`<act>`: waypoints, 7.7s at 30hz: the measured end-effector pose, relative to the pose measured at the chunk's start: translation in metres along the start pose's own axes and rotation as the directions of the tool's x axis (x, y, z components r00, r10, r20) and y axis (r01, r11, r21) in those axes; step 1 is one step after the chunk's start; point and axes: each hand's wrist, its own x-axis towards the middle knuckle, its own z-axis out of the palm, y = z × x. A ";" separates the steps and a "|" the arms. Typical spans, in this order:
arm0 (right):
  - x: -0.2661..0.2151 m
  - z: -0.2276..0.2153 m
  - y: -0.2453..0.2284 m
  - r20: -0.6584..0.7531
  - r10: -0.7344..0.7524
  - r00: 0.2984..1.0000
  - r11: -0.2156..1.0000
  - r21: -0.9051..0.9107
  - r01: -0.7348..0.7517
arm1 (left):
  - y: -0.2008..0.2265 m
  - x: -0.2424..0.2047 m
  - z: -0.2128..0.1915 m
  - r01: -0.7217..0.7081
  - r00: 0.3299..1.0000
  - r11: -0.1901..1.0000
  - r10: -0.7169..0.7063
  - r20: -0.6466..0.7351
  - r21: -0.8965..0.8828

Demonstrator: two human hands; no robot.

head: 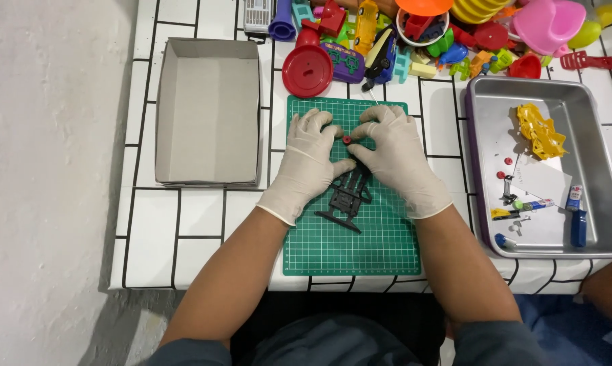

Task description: The person assembles a black plastic toy chassis on a green cutting mat, attaching red wheels and black components by hand. They pick up parts from a metal tray and fit them onto the main frame, occasionally adjusting the assembly.

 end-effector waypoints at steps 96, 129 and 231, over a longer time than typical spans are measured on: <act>-0.018 -0.024 -0.014 -0.317 0.188 0.930 0.593 0.791 0.149 | 0.049 -0.001 -0.031 -0.606 0.595 0.781 0.321 -0.737 -0.149; -0.021 0.012 0.001 -0.120 0.291 0.949 0.279 0.960 0.036 | 0.050 0.004 -0.029 -0.585 0.643 0.790 0.314 -0.698 -0.184; -0.020 -0.024 -0.017 -0.573 -0.021 0.819 0.843 0.431 0.323 | 0.091 -0.030 -0.001 -0.036 0.929 0.594 -0.275 -0.246 -0.803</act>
